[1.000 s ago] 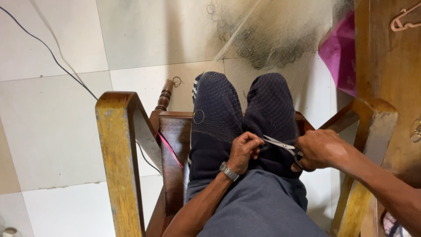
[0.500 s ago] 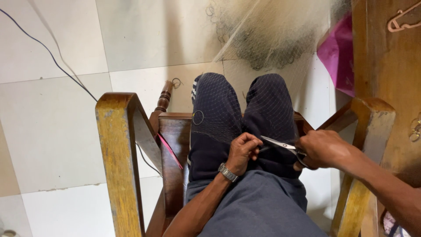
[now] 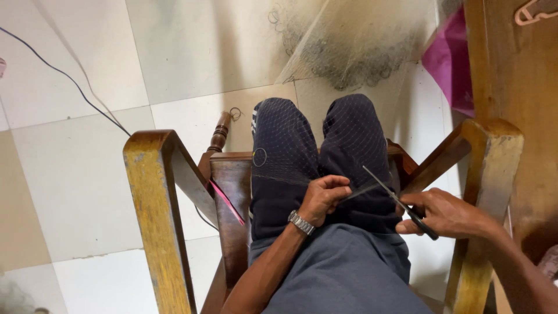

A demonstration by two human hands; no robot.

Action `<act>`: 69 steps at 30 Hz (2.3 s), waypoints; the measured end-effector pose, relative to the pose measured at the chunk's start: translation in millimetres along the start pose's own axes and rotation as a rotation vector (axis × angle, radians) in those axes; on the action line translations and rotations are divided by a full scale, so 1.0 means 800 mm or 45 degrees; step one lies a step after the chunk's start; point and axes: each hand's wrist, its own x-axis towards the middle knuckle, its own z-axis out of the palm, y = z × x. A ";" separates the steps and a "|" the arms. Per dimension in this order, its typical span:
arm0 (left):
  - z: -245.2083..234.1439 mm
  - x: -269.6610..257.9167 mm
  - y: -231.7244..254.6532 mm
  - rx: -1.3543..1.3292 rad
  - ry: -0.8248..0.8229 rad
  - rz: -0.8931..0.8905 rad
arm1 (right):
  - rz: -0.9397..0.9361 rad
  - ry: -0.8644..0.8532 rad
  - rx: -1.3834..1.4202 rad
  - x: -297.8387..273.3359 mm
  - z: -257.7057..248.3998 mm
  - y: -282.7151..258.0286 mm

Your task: Trimming a fine-mesh fishing net with scissors while seated in a chair

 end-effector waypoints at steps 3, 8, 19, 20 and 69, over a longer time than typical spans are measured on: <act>0.003 0.007 -0.006 0.076 0.035 0.073 | 0.006 -0.002 0.244 0.003 0.012 0.013; 0.006 0.019 -0.013 0.126 0.089 0.083 | -0.152 0.095 0.346 -0.001 0.036 0.031; 0.010 -0.013 0.023 0.014 0.021 0.003 | -0.312 0.162 0.549 -0.005 0.067 0.034; 0.012 -0.013 0.026 0.061 0.009 -0.021 | -0.313 0.161 0.613 -0.005 0.069 0.034; -0.002 -0.005 -0.010 -0.006 -0.035 0.112 | -0.183 -0.119 0.891 0.006 0.097 -0.008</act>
